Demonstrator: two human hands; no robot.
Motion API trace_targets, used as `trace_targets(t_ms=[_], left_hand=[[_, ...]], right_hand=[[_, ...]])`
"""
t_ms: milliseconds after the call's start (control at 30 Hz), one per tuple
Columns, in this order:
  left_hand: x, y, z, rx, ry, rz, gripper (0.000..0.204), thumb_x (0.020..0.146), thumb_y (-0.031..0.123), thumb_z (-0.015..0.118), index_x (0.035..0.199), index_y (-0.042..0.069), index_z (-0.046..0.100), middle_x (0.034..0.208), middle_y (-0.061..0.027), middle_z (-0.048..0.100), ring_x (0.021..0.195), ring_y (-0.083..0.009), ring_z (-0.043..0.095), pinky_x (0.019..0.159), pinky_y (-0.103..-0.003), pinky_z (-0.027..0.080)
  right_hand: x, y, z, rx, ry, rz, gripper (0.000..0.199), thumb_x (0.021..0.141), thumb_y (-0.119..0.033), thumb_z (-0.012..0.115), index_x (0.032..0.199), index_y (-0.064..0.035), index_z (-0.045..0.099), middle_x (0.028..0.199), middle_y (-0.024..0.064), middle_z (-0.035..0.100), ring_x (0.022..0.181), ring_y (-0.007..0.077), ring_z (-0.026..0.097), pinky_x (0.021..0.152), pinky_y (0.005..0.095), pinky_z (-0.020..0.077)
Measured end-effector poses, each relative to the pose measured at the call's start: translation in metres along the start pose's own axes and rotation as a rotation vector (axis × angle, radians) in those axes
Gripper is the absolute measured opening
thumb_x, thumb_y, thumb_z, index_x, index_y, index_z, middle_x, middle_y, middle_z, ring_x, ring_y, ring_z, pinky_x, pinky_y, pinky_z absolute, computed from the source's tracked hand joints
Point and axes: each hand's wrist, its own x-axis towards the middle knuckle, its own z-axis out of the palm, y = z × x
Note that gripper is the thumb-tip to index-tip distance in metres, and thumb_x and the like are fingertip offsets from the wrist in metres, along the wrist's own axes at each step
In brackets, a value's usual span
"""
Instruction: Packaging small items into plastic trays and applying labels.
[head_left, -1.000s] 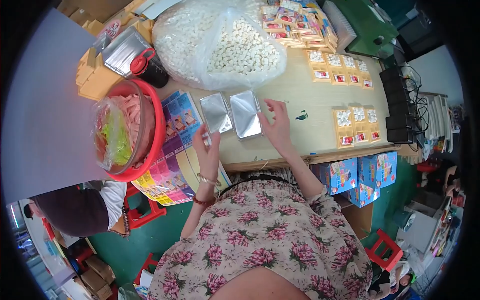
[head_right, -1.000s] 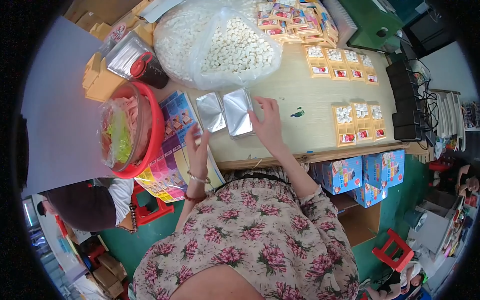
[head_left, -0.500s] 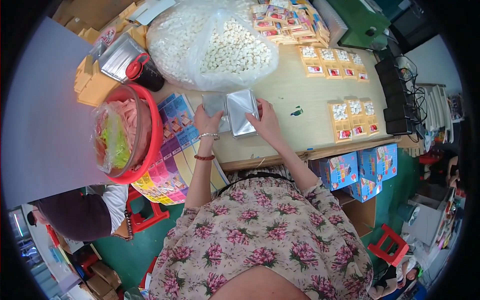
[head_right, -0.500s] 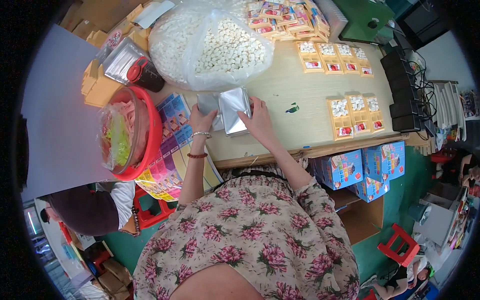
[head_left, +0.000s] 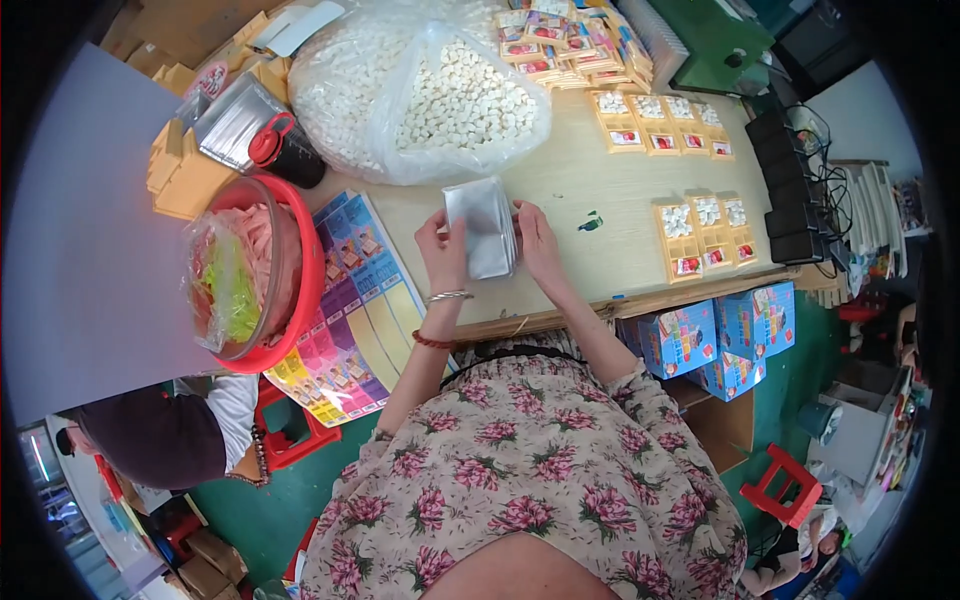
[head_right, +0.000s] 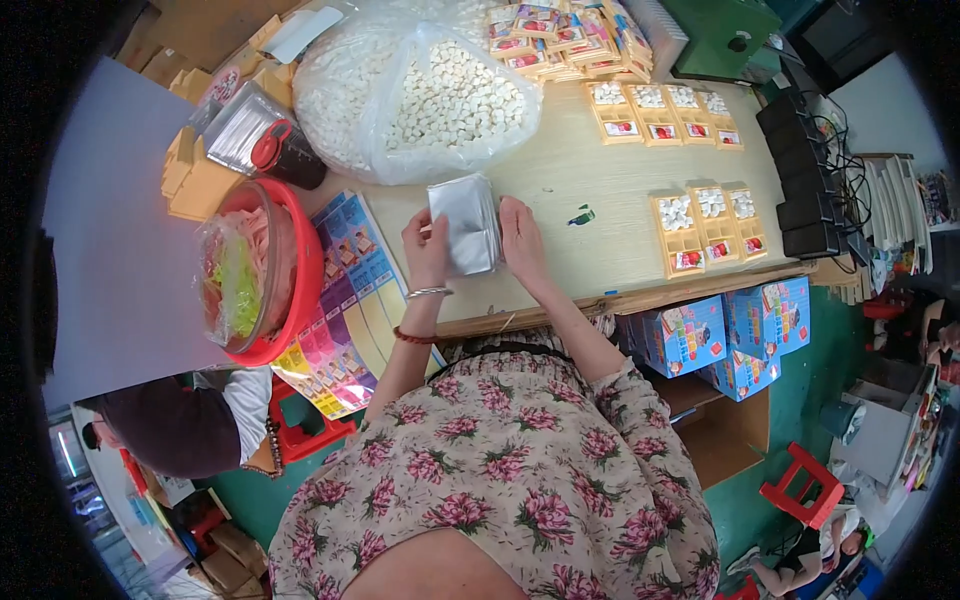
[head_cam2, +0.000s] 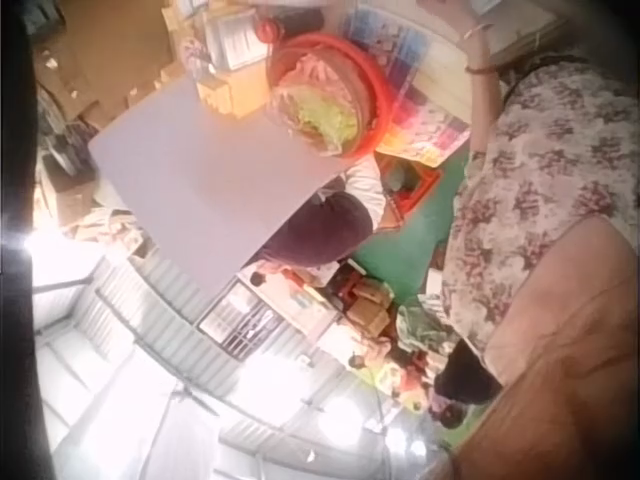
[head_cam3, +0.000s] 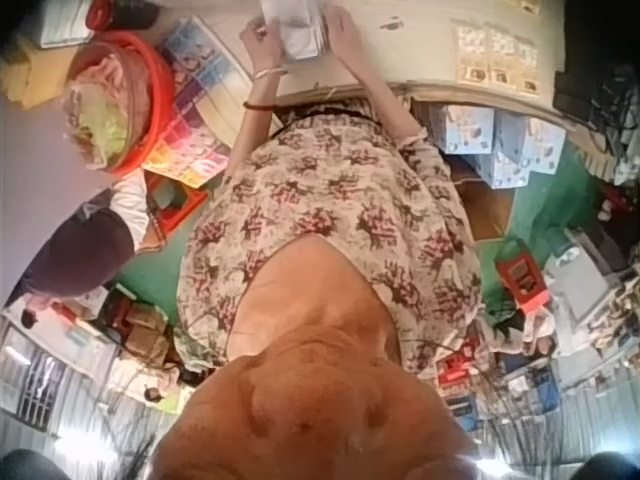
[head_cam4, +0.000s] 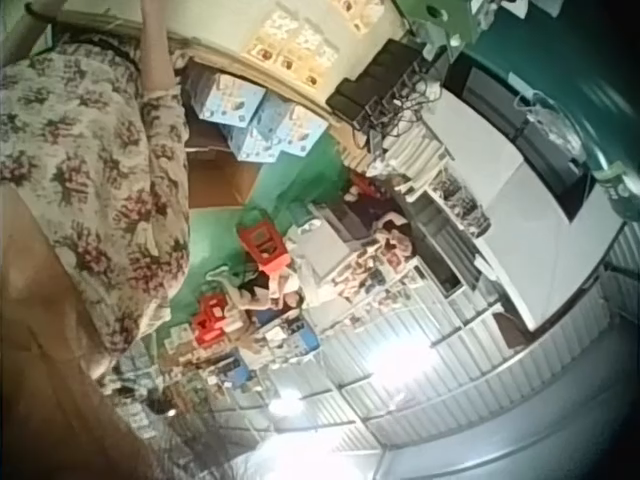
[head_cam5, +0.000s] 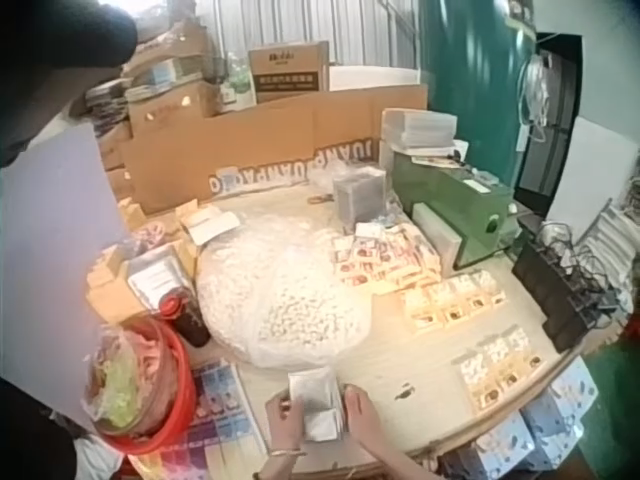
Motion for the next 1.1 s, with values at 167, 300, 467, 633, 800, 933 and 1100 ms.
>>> trace_targets(t_ms=[167, 300, 467, 633, 800, 933, 1100], left_hand=[[0.001, -0.008, 0.018, -0.166, -0.026, -0.109, 0.039, 0.081, 0.020, 0.061, 0.112, -0.002, 0.052, 0.114, -0.0164, 0.047, 0.093, -0.0219, 0.052, 0.082, -0.031, 0.043], [0.019, -0.018, 0.014, -0.180, -0.221, -0.202, 0.045, 0.081, 0.019, 0.061, 0.118, -0.003, 0.049, 0.113, -0.0172, 0.048, 0.099, -0.0233, 0.051, 0.086, -0.032, 0.042], [0.020, -0.014, 0.000, -0.162, -0.334, -0.182, 0.047, 0.081, 0.020, 0.061, 0.119, -0.004, 0.048, 0.113, -0.0174, 0.050, 0.099, -0.0232, 0.052, 0.085, -0.032, 0.042], [0.040, -0.014, 0.005, -0.007, -0.380, -0.091, 0.043, 0.083, 0.019, 0.060, 0.118, -0.004, 0.049, 0.096, -0.0058, 0.059, 0.079, -0.0083, 0.054, 0.067, -0.021, 0.045], [0.053, 0.004, 0.017, -0.022, -0.539, -0.026, 0.042, 0.082, 0.019, 0.062, 0.117, -0.002, 0.051, 0.101, -0.0102, 0.059, 0.089, -0.0128, 0.055, 0.078, -0.025, 0.045], [0.062, 0.015, 0.024, -0.071, -0.539, -0.052, 0.045, 0.076, 0.018, 0.067, 0.113, -0.003, 0.052, 0.105, -0.0150, 0.058, 0.096, -0.0213, 0.056, 0.082, -0.030, 0.045], [0.069, 0.014, 0.036, -0.137, -0.499, -0.131, 0.050, 0.079, 0.018, 0.067, 0.118, -0.002, 0.045, 0.108, -0.0119, 0.056, 0.095, -0.0166, 0.055, 0.083, -0.029, 0.046]], right_hand=[[-0.005, -0.002, -0.004, -0.007, -0.067, -0.068, 0.041, 0.094, -0.032, 0.040, 0.118, 0.0011, 0.048, 0.105, 0.0154, 0.054, 0.097, 0.0205, 0.051, 0.084, 0.0305, 0.0408], [-0.007, -0.023, -0.003, -0.177, -0.117, -0.046, 0.041, 0.091, -0.029, 0.045, 0.118, 0.0012, 0.047, 0.102, 0.0146, 0.052, 0.093, 0.0203, 0.052, 0.083, 0.0304, 0.0413], [-0.024, -0.018, 0.003, -0.118, -0.082, 0.057, 0.045, 0.084, -0.023, 0.057, 0.119, 0.0029, 0.043, 0.098, 0.0156, 0.049, 0.085, 0.0214, 0.052, 0.078, 0.0324, 0.0435], [-0.009, -0.018, 0.007, -0.083, -0.037, 0.044, 0.048, 0.082, -0.022, 0.060, 0.119, 0.0037, 0.041, 0.098, 0.0156, 0.049, 0.081, 0.0203, 0.053, 0.073, 0.0312, 0.0451], [0.001, -0.006, 0.001, -0.125, 0.005, 0.054, 0.053, 0.080, -0.022, 0.062, 0.119, 0.0044, 0.039, 0.093, 0.0145, 0.052, 0.076, 0.0189, 0.055, 0.066, 0.0302, 0.0476], [0.014, 0.007, -0.005, -0.074, -0.026, 0.055, 0.056, 0.079, -0.021, 0.064, 0.120, 0.0050, 0.037, 0.088, 0.0126, 0.053, 0.071, 0.0175, 0.057, 0.057, 0.0290, 0.0507], [0.046, 0.008, -0.013, -0.184, -0.103, 0.011, 0.056, 0.080, -0.021, 0.064, 0.122, 0.0039, 0.037, 0.088, 0.0119, 0.054, 0.072, 0.0174, 0.057, 0.057, 0.0282, 0.0514]])
